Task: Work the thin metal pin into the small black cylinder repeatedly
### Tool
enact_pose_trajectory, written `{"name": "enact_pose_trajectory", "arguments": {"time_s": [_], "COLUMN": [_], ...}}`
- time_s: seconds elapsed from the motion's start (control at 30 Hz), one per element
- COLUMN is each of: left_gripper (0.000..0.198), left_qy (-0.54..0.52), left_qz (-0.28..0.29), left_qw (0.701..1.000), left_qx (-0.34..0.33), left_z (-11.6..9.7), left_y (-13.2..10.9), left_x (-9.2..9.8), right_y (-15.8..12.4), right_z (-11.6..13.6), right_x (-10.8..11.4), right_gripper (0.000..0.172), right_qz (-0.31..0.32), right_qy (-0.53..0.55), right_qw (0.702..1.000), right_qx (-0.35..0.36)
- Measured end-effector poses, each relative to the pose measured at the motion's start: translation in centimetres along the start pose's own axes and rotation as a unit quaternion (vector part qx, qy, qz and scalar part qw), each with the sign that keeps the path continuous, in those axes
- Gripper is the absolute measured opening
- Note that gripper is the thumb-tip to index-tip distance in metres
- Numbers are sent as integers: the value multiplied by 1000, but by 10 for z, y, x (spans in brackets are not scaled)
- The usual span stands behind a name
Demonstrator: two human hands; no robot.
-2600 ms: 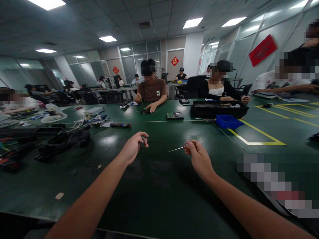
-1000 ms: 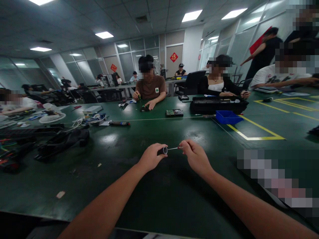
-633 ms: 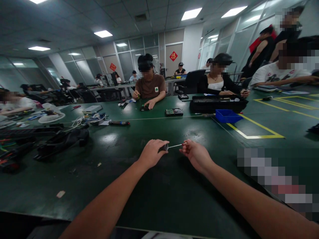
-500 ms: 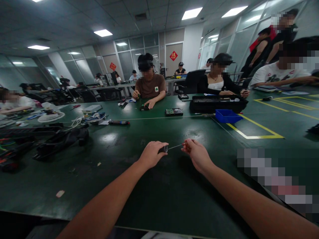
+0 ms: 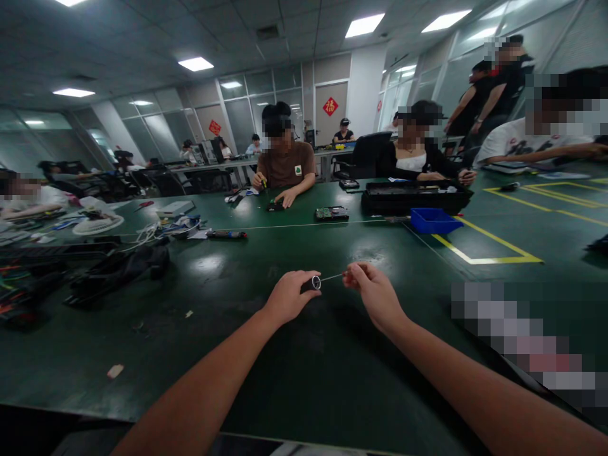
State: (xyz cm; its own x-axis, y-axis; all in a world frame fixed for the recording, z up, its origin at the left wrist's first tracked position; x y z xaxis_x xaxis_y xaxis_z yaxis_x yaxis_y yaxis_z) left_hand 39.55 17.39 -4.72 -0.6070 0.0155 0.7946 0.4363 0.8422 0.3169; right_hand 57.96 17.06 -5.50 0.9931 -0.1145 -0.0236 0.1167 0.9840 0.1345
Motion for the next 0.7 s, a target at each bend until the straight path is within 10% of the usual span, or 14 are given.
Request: {"name": "enact_pose_trajectory", "arguments": {"time_s": [0.47, 0.7], "left_gripper": [40, 40], "left_qy": [14, 19], "left_qz": [1, -15], "left_qw": [1000, 1000], "left_qx": [5, 15], "left_z": [0, 3], "left_y": [-2, -1], "left_x": [1, 8], "right_y": [-7, -2], "right_z": [17, 3], "right_x": [-6, -6], "right_gripper": [35, 27], "right_qz": [23, 15], "right_qy": [-188, -23], "right_qw": [980, 999], "right_qx": [63, 17]}}
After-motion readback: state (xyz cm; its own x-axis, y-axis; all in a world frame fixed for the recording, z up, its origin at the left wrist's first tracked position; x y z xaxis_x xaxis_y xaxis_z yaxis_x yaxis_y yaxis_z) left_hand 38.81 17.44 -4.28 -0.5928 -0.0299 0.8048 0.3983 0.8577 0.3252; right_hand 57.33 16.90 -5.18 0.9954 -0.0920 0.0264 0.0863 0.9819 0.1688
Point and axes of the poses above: each hand's wrist, its own y-axis towards the middle knuckle, its own x-axis out of the back of the hand, z = x × y, the point moved 9 cm from there along y, towards the middle knuckle, and after that the axes turned 1 degree about -x, right-handed, at the moved point
